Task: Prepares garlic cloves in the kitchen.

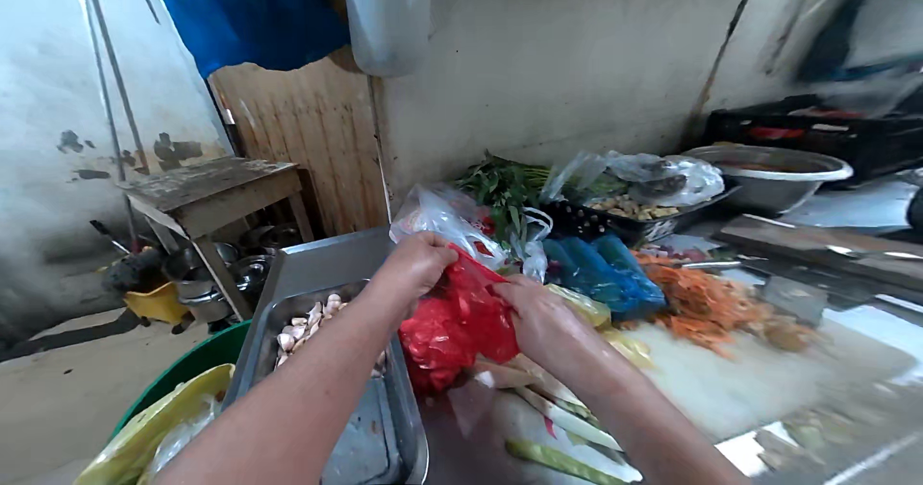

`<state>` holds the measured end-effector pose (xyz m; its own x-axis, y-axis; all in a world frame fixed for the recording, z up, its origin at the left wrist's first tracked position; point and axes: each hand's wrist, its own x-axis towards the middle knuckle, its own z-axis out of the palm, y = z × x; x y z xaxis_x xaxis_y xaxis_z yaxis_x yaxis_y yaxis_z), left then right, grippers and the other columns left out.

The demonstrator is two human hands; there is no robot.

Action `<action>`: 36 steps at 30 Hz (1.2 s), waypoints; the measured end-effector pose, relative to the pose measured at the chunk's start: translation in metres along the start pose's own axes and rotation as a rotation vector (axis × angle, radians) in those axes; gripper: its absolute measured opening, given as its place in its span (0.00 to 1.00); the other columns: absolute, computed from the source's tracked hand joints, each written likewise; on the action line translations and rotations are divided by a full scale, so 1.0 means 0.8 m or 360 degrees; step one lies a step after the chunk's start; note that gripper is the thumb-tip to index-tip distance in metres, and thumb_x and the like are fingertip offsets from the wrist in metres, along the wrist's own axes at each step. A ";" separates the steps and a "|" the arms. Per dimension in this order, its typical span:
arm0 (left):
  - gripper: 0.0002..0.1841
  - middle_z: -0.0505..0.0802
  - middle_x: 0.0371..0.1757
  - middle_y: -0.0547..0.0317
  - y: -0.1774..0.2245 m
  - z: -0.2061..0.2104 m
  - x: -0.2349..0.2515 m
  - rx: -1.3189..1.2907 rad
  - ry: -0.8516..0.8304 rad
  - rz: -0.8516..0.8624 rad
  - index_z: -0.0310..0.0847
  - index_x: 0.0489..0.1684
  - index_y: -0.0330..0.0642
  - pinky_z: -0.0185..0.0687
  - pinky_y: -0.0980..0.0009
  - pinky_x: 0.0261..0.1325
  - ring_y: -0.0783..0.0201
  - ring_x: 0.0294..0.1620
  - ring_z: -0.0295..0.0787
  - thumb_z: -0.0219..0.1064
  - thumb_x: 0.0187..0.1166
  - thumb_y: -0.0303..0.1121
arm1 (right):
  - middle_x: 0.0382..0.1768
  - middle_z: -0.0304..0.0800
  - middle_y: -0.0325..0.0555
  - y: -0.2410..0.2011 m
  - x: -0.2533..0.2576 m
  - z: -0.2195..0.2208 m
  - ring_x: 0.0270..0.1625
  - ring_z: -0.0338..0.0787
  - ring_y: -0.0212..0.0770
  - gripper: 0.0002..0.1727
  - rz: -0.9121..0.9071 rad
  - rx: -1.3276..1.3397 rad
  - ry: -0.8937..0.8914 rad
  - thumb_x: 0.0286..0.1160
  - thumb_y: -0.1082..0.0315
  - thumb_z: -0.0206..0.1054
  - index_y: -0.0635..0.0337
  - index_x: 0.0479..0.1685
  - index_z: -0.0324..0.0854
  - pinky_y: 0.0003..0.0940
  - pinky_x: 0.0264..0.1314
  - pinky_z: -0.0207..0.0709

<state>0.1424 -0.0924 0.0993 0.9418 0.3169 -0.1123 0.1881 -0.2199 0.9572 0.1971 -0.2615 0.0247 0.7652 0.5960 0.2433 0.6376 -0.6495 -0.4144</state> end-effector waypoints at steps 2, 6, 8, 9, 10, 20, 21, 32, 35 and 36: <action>0.08 0.89 0.37 0.49 0.007 -0.004 0.001 -0.0040 0.0081 0.0016 0.79 0.56 0.36 0.84 0.66 0.38 0.61 0.33 0.87 0.63 0.86 0.29 | 0.58 0.91 0.53 0.002 0.003 0.007 0.59 0.92 0.53 0.17 -0.0138 0.0064 0.0170 0.76 0.82 0.61 0.60 0.56 0.90 0.55 0.62 0.85; 0.09 0.88 0.40 0.48 0.028 -0.022 0.005 0.0012 0.0122 0.0028 0.78 0.58 0.35 0.84 0.65 0.42 0.61 0.36 0.86 0.62 0.87 0.29 | 0.60 0.91 0.57 -0.014 0.017 -0.012 0.64 0.89 0.53 0.24 -0.0182 0.0371 0.0263 0.79 0.84 0.56 0.59 0.68 0.87 0.53 0.70 0.79; 0.09 0.85 0.34 0.53 0.044 -0.031 0.006 0.0065 0.0148 0.0054 0.78 0.58 0.36 0.81 0.71 0.33 0.66 0.28 0.81 0.63 0.86 0.28 | 0.65 0.90 0.55 -0.022 0.027 -0.030 0.70 0.86 0.51 0.28 -0.0137 0.0477 0.0250 0.79 0.87 0.52 0.56 0.70 0.86 0.51 0.75 0.76; 0.09 0.84 0.33 0.53 0.053 -0.035 0.006 0.0124 0.0151 0.0070 0.78 0.58 0.36 0.80 0.72 0.32 0.67 0.26 0.80 0.63 0.87 0.28 | 0.68 0.88 0.53 -0.025 0.031 -0.039 0.72 0.84 0.50 0.29 -0.0098 0.0510 0.0209 0.79 0.87 0.51 0.54 0.72 0.85 0.50 0.76 0.74; 0.09 0.85 0.34 0.53 0.059 -0.039 0.005 0.0233 0.0144 0.0090 0.79 0.59 0.36 0.81 0.72 0.33 0.66 0.27 0.80 0.63 0.87 0.29 | 0.70 0.86 0.53 -0.027 0.033 -0.044 0.74 0.83 0.50 0.29 -0.0072 0.0526 0.0158 0.79 0.86 0.52 0.53 0.74 0.83 0.50 0.77 0.73; 0.44 0.74 0.82 0.39 -0.001 -0.026 0.005 0.1339 -0.0007 0.0173 0.57 0.92 0.50 0.76 0.38 0.71 0.39 0.75 0.77 0.76 0.73 0.42 | 0.75 0.80 0.55 -0.032 0.025 -0.034 0.74 0.82 0.46 0.24 0.0265 0.0983 -0.0060 0.84 0.80 0.56 0.61 0.78 0.77 0.45 0.77 0.74; 0.44 0.72 0.83 0.38 -0.011 -0.025 0.001 0.1455 -0.0033 0.0110 0.56 0.93 0.52 0.75 0.36 0.71 0.37 0.76 0.76 0.75 0.73 0.36 | 0.69 0.85 0.55 -0.028 0.025 -0.032 0.67 0.87 0.44 0.20 0.0329 0.1137 -0.0002 0.85 0.79 0.57 0.63 0.72 0.81 0.42 0.70 0.80; 0.16 0.91 0.38 0.40 -0.069 -0.041 -0.029 -0.1315 0.0292 -0.0206 0.75 0.53 0.30 0.92 0.54 0.40 0.49 0.34 0.92 0.47 0.93 0.34 | 0.31 0.86 0.53 -0.018 0.033 0.022 0.28 0.89 0.46 0.11 0.0993 0.3148 0.0271 0.85 0.78 0.49 0.60 0.57 0.72 0.41 0.28 0.86; 0.17 0.86 0.33 0.46 -0.066 -0.037 -0.024 -0.1700 0.0512 -0.0164 0.72 0.47 0.35 0.90 0.58 0.35 0.53 0.28 0.88 0.45 0.94 0.40 | 0.30 0.85 0.51 -0.019 0.036 0.035 0.21 0.85 0.40 0.14 0.1089 0.3151 0.0005 0.86 0.71 0.48 0.54 0.60 0.76 0.31 0.15 0.76; 0.16 0.85 0.32 0.47 -0.067 -0.035 -0.021 -0.1763 0.0588 -0.0181 0.72 0.47 0.37 0.89 0.60 0.32 0.55 0.27 0.87 0.46 0.93 0.41 | 0.31 0.85 0.51 -0.019 0.036 0.038 0.20 0.85 0.40 0.16 0.1050 0.3085 -0.0124 0.85 0.71 0.47 0.53 0.63 0.75 0.30 0.13 0.74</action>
<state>0.1086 -0.0599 0.0577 0.7629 0.5716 -0.3022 -0.2508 0.6924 0.6765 0.2068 -0.2205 0.0113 0.7540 0.5790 -0.3104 -0.6241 0.4838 -0.6136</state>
